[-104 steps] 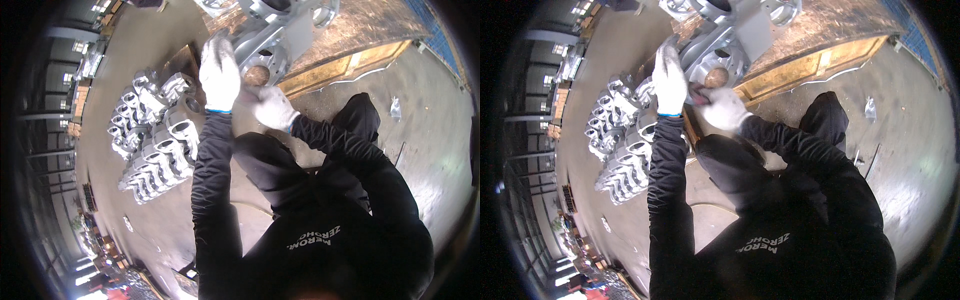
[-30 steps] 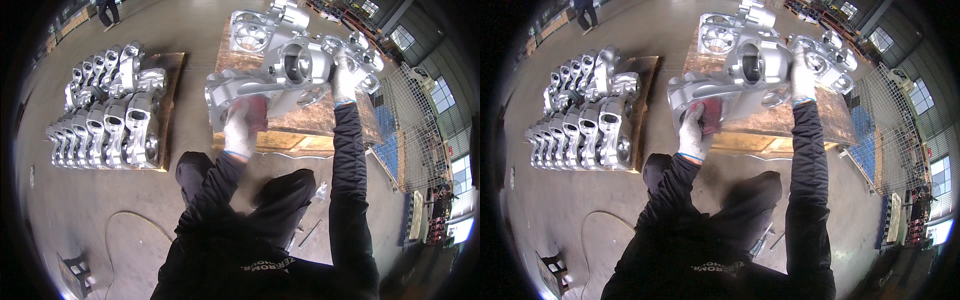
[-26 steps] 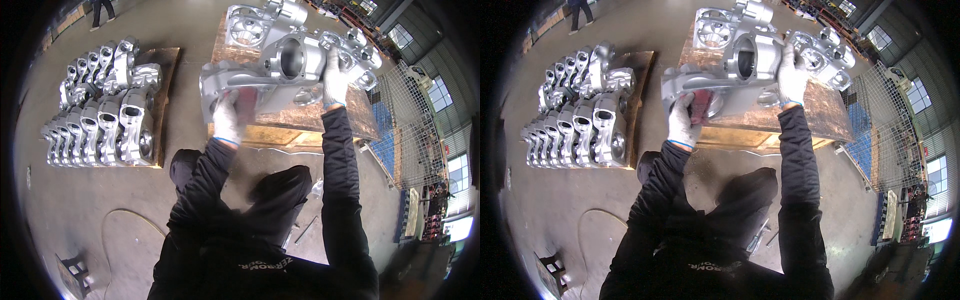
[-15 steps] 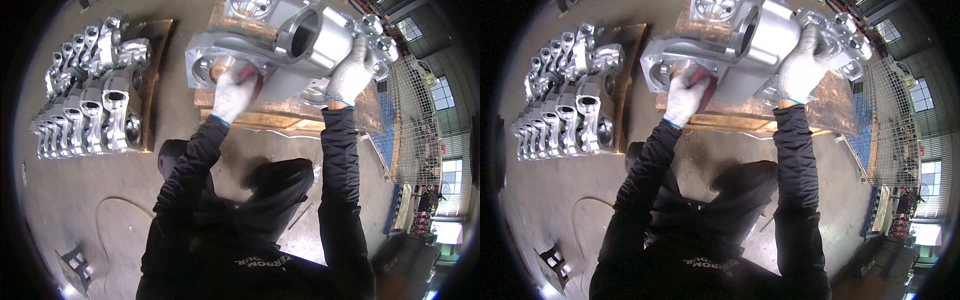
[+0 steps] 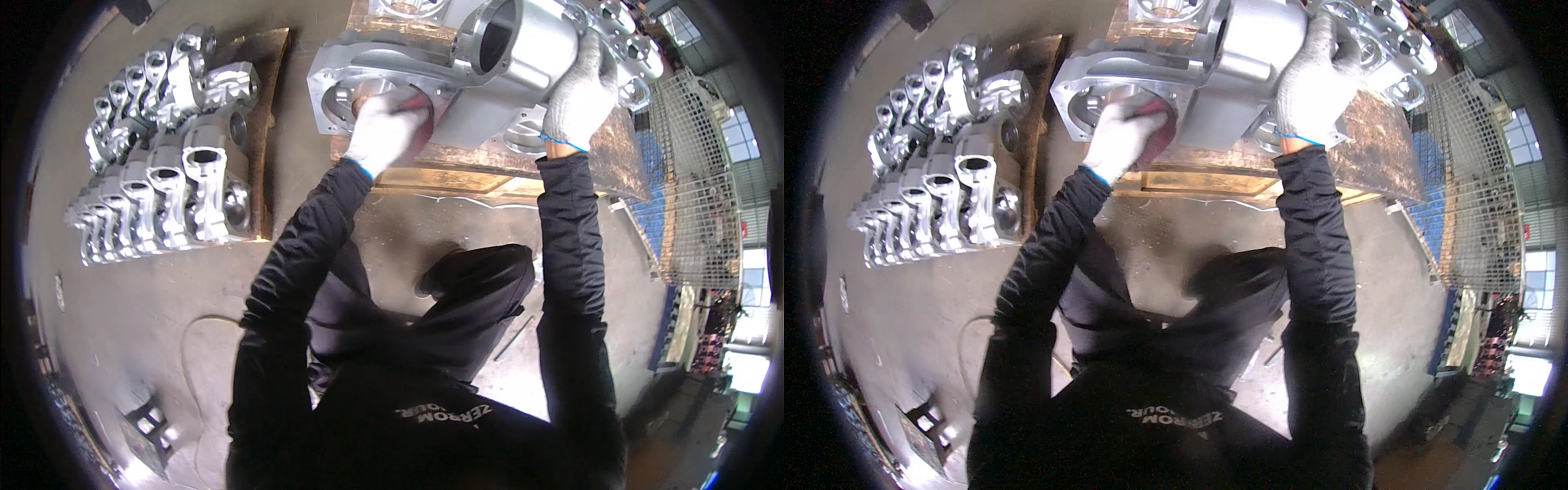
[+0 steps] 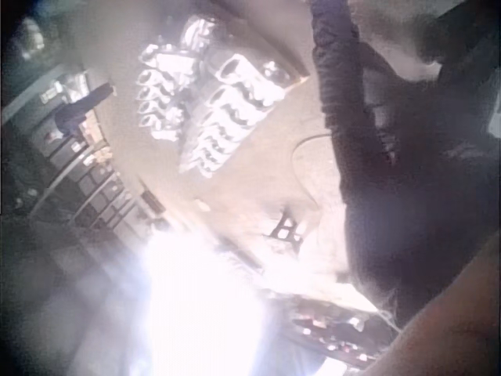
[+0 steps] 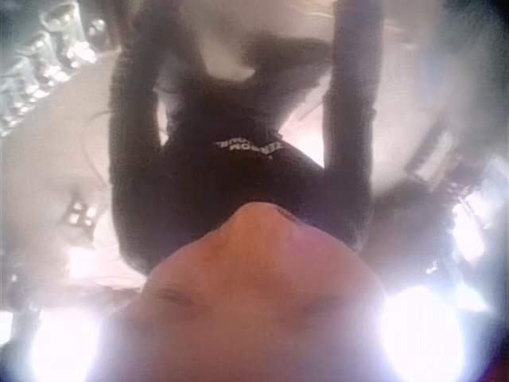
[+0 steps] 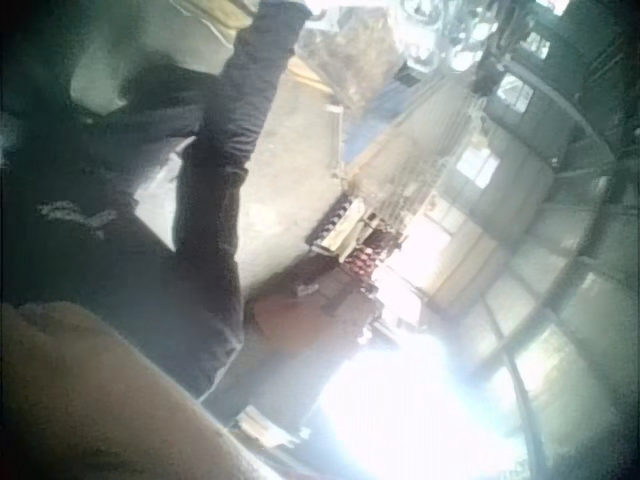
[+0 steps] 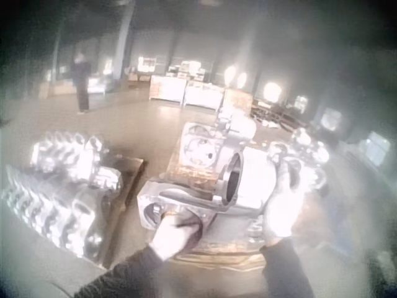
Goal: The person uses a file to deburr edges on a metal casting, then uses a sanding block to smooth the surfaces. The person handles multiple metal parts on a wooden workbench in a workshop.
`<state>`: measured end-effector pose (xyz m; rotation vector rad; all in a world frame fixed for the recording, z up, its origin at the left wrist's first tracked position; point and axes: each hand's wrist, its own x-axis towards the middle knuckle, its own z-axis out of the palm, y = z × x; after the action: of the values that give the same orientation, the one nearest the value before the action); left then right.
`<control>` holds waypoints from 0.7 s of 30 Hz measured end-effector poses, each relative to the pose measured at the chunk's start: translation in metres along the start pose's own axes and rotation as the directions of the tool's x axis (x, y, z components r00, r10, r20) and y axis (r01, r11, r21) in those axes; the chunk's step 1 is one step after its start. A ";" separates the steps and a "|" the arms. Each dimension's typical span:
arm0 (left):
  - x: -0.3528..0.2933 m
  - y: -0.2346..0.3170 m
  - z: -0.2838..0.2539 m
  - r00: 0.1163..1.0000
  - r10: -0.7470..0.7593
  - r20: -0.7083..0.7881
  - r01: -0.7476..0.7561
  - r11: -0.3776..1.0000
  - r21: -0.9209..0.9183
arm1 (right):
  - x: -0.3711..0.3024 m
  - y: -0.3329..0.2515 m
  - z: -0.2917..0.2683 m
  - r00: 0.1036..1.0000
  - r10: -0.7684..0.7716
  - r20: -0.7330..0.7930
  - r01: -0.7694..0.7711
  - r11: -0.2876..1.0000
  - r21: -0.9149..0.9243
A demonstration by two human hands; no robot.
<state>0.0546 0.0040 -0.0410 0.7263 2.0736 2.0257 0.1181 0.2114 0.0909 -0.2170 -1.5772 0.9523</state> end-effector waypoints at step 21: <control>0.004 -0.002 -0.039 0.872 -0.121 0.474 -0.479 -0.017 0.877 | -0.005 -0.008 -0.021 0.992 -0.121 -0.034 0.109 0.960 -0.260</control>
<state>0.0332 -0.0293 -0.0390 1.4812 2.8980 -0.2456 0.1411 0.2124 0.0912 -0.3242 -1.6478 0.6455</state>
